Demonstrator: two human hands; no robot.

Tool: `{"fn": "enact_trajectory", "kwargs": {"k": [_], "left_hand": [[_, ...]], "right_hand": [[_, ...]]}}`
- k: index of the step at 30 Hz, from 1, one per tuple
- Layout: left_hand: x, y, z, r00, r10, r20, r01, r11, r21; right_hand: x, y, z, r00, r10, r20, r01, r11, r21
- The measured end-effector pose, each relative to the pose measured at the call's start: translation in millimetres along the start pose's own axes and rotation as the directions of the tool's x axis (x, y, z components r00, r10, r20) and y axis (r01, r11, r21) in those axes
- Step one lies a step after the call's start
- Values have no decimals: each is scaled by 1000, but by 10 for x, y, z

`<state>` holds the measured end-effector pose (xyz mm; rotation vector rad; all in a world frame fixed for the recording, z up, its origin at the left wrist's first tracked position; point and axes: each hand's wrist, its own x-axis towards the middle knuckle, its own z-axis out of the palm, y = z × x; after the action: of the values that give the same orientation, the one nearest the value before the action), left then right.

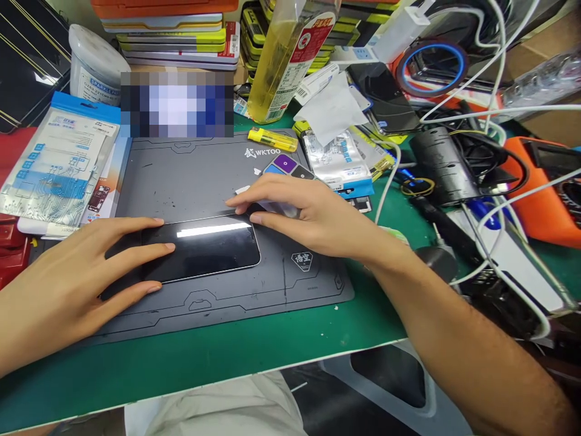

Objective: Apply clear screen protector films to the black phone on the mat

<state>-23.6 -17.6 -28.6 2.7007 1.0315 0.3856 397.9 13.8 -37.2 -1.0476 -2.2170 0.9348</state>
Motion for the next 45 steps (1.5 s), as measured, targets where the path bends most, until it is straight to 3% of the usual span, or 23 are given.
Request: {"fn": "enact_trajectory", "kwargs": {"k": [5, 19, 24, 45], "left_hand": [[34, -4, -32, 998, 62, 8, -62, 998, 16], [-30, 34, -42, 999, -51, 13, 50, 999, 8], [-28, 21, -53, 1000, 7, -16, -7, 999, 40], [-67, -59, -29, 999, 14, 30, -13, 1000, -17]], "right_hand": [[2, 12, 0, 1000, -19, 5, 19, 1000, 5], [-9, 1, -4, 1000, 7, 26, -6, 1000, -13], [0, -9, -13, 1000, 8, 29, -8, 1000, -1], [-7, 3, 23, 998, -63, 2, 63, 998, -4]]}}
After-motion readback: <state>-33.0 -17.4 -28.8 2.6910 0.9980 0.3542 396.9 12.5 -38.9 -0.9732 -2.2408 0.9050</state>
